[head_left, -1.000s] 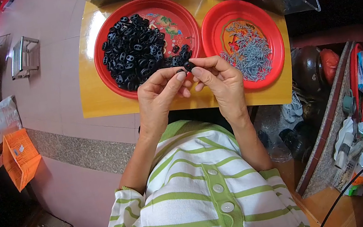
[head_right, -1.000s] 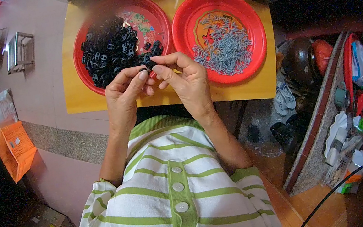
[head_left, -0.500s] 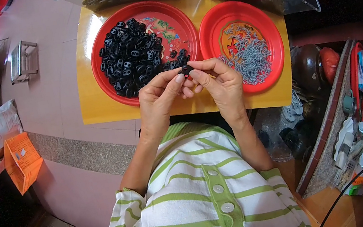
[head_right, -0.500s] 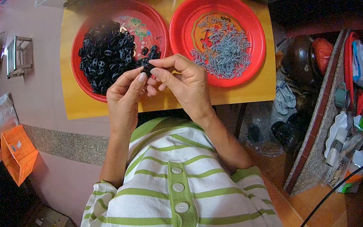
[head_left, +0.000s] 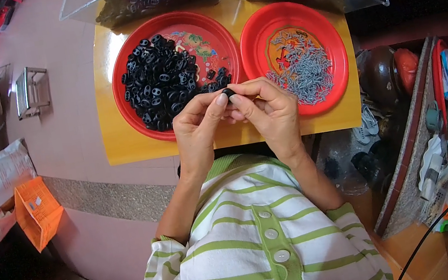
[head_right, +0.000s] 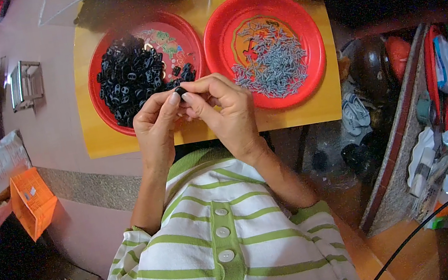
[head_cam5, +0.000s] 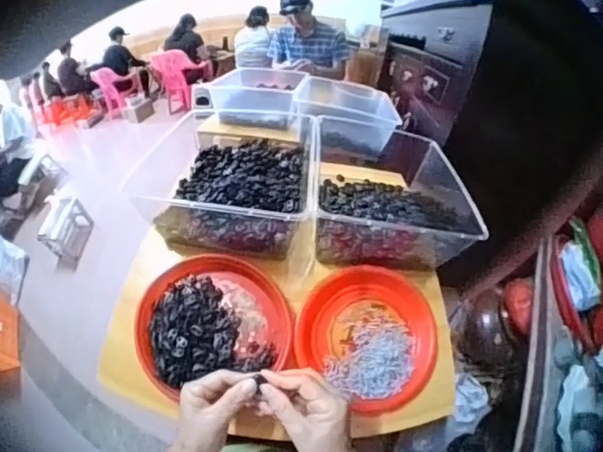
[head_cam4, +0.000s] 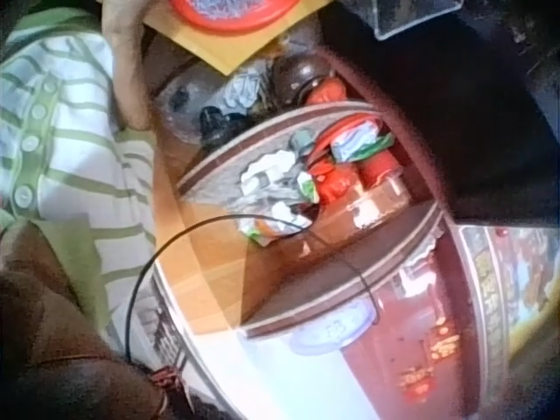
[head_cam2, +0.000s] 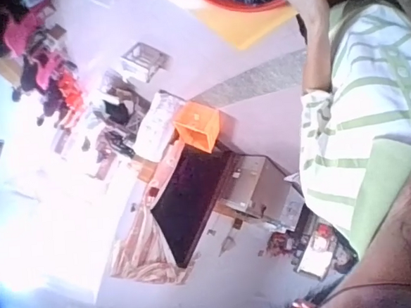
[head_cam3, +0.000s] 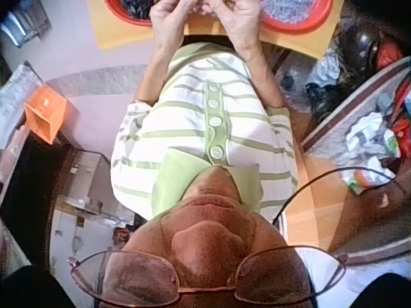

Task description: The person assembles plastic cord locks by picking up components from trays and fitting the pieces together by hand.

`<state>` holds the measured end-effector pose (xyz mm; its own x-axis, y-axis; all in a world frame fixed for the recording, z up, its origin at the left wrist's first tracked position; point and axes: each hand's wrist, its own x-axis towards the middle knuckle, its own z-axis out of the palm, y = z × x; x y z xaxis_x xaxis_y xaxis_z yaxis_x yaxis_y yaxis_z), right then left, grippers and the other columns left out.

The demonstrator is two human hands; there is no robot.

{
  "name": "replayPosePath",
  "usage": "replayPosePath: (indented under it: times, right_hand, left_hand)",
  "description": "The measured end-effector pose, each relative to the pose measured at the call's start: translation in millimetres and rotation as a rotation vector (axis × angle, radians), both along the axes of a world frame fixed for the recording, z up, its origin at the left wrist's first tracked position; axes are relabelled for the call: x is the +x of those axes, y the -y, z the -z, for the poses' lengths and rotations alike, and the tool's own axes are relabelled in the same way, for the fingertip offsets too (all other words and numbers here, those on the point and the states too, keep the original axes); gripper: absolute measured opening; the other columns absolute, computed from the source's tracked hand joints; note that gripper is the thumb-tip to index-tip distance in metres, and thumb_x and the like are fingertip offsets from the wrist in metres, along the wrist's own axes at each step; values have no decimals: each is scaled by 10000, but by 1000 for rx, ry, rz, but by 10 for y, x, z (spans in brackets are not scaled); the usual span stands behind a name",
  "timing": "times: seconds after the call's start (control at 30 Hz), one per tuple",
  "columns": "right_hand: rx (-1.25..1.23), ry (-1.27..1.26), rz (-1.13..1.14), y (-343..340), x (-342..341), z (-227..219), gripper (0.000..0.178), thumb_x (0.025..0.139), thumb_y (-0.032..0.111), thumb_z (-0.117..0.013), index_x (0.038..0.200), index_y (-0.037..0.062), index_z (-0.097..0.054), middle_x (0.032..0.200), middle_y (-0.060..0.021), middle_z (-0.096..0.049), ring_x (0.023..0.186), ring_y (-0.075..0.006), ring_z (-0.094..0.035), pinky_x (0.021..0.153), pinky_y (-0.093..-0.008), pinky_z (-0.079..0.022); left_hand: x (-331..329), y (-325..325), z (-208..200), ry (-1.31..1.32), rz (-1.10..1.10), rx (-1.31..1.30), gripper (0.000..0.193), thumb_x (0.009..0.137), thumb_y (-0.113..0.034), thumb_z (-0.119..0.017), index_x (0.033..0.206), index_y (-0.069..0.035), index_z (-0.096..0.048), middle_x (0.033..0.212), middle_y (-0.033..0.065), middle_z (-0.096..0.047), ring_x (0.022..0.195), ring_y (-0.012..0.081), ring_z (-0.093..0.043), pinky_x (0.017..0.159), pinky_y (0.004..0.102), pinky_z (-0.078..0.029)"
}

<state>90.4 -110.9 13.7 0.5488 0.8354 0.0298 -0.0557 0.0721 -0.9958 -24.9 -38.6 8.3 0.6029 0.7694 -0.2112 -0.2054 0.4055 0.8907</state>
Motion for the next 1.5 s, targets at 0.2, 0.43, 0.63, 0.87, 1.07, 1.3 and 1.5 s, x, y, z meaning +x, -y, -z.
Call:
replayPosePath:
  times: [0.2,0.43,0.63,0.87,1.07,1.3,1.5]
  right_hand:
    - [-34,419,5,-27,10,-184,317,737,1,-690,1042,23,-607,830,-61,-577,701,-129,-589,602,-251,-495]
    - [11,465,-4,-22,158,-195,280,735,38,-714,1001,16,-631,827,-59,-572,652,-100,-562,594,-236,-469]
    - [0,265,-140,86,298,-273,256,747,68,-716,975,-4,-624,833,-41,-575,679,-84,-538,599,-223,-446]
    - [25,-87,-223,191,246,-2,212,799,26,-676,986,-13,-583,921,-32,-558,779,-82,-546,662,-217,-460]
    - [-35,-219,-293,285,152,7,190,866,1,-587,1043,-51,-544,1000,-65,-548,910,-137,-608,779,-248,-511]
    - [-92,142,-275,256,220,-194,182,845,65,-623,1005,-4,-569,848,-78,-585,767,-144,-611,636,-272,-483]
    - [-90,101,-248,83,413,-268,208,811,81,-663,993,7,-595,849,-85,-608,753,-160,-608,643,-290,-480]
  left_hand:
    - [44,6,-58,112,-112,-281,146,883,-129,-594,935,-2,-643,815,42,-649,723,85,-582,675,213,-460]
    - [111,57,-74,157,-93,-199,168,904,-107,-555,1021,-1,-610,903,39,-621,747,77,-568,703,217,-465]
    - [89,-31,-171,34,54,448,279,865,3,-565,1142,27,-575,992,51,-519,812,89,-558,691,209,-497]
    - [25,30,87,68,69,456,229,809,43,-623,1037,20,-626,950,111,-598,813,151,-572,679,227,-468]
    - [-74,93,150,39,60,435,189,794,65,-630,979,27,-622,928,106,-606,802,145,-577,655,218,-461]
    - [-32,90,-29,67,63,384,139,793,101,-588,904,18,-590,906,97,-584,777,132,-553,642,220,-465]
    - [214,-52,-31,172,33,313,126,848,28,-574,971,33,-600,916,119,-576,803,140,-578,621,233,-509]
